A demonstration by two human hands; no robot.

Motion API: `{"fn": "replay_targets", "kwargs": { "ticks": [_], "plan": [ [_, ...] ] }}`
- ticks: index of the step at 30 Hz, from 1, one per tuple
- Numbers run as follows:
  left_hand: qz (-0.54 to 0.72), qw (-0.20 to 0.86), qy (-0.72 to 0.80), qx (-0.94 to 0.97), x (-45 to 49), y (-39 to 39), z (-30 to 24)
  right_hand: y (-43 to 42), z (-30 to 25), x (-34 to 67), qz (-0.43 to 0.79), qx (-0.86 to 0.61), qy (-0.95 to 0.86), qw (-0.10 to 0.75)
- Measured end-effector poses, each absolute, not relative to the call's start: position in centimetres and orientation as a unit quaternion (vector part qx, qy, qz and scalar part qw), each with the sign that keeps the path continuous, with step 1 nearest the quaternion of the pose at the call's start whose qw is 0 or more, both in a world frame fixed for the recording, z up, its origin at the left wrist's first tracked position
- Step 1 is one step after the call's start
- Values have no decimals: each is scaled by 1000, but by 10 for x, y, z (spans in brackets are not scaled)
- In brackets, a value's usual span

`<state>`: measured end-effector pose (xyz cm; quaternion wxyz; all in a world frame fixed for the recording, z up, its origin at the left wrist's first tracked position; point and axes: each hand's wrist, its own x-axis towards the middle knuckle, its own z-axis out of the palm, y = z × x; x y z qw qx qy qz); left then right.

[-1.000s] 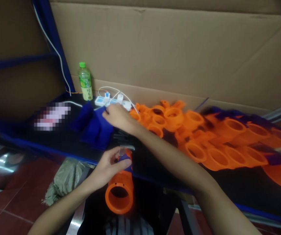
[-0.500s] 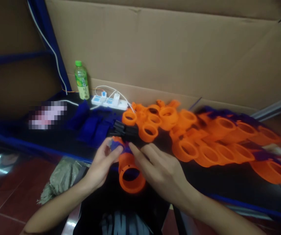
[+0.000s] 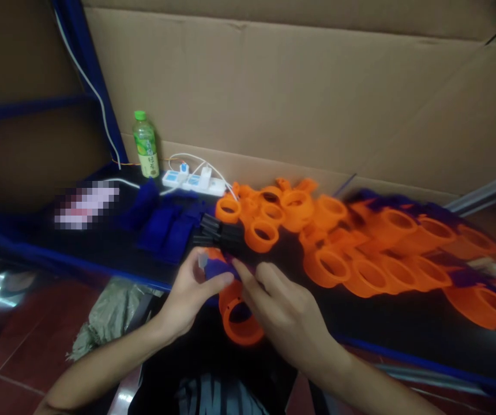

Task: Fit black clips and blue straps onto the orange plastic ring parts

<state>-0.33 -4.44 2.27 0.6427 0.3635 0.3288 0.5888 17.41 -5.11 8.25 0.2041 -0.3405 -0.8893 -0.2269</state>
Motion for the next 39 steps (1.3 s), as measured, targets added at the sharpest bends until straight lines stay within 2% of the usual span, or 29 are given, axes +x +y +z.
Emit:
{"fn": "replay_targets", "kwargs": {
  "ticks": [6,13,18,21,26,29,34,39],
  "plan": [
    [590,632,331,378,-1,-49,20,-63,79,170,-224,-375,-880,186],
    [597,610,367,369,2,-50,13,-60,71,171,-206,-406,-867,204],
    [575,594,386,409,1,-49,11,-63,73,173,-165,-403,-882,179],
    [578,585,386,418,-3,-51,17,-61,80,179,-53,-394,-893,210],
    [551,569,369,486,-14,-57,33,-47,77,188,307,-427,-787,322],
    [535,530,364,548,-19,-59,36,-41,66,186,465,-435,-674,375],
    [523,472,360,611,-21,-61,33,-44,50,183,598,-433,-549,392],
    [508,458,335,648,-23,-59,35,-47,42,182,654,-412,-497,394]
  ]
}}
